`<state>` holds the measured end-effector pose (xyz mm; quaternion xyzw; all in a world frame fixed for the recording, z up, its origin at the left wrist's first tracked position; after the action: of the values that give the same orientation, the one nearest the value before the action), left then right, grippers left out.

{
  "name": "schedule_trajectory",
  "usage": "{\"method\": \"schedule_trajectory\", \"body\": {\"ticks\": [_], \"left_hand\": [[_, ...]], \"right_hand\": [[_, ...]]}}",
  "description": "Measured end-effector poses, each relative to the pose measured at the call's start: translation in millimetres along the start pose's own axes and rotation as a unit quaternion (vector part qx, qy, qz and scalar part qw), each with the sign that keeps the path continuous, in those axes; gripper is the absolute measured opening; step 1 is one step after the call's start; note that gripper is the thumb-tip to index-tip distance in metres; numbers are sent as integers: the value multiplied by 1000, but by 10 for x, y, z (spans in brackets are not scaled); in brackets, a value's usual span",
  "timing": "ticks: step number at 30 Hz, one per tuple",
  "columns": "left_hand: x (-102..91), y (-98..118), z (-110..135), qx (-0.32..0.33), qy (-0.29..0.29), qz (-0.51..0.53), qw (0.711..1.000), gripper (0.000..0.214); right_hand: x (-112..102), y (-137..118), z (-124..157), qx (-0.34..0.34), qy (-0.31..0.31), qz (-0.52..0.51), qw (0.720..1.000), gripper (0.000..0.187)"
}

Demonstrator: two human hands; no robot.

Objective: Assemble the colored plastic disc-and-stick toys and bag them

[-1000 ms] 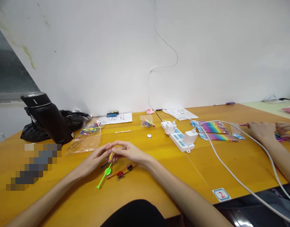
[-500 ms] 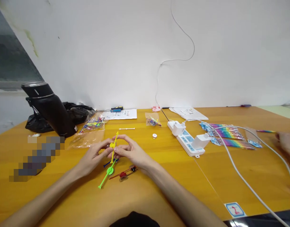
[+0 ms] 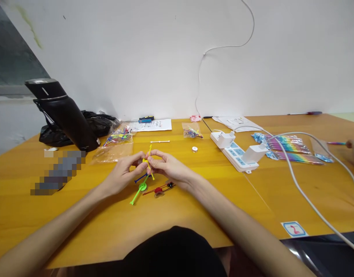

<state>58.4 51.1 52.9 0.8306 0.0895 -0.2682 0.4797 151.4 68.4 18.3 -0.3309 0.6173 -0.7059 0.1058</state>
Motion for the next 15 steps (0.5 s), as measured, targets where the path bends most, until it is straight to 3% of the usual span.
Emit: {"method": "schedule_trajectory", "body": {"ticks": [6, 8, 12, 15], "left_hand": [[34, -128, 15, -12, -8, -5, 1000, 25], [30, -222, -6, -37, 3, 51, 998, 25], [82, -492, -42, -145, 23, 251, 957, 19], [109, -637, -42, -202, 37, 304, 930, 19]], "right_hand": [[-78, -26, -8, -9, -13, 51, 999, 28], [-128, -76, -29, -35, -6, 87, 996, 27], [-293, -276, -72, -137, 64, 198, 969, 25], [-411, -418, -53, -205, 137, 275, 929, 24]]}}
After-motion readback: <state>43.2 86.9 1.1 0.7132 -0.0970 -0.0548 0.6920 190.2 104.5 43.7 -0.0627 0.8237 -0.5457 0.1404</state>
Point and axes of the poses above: each hand's wrist, its own z-axis away from the middle knuckle, its own x-axis out of the palm, y = z × x, the point moved 9 cm from there along -z, towards the middle knuckle, and after that the axes turned 7 degrees about y, right-handed, at the moved point
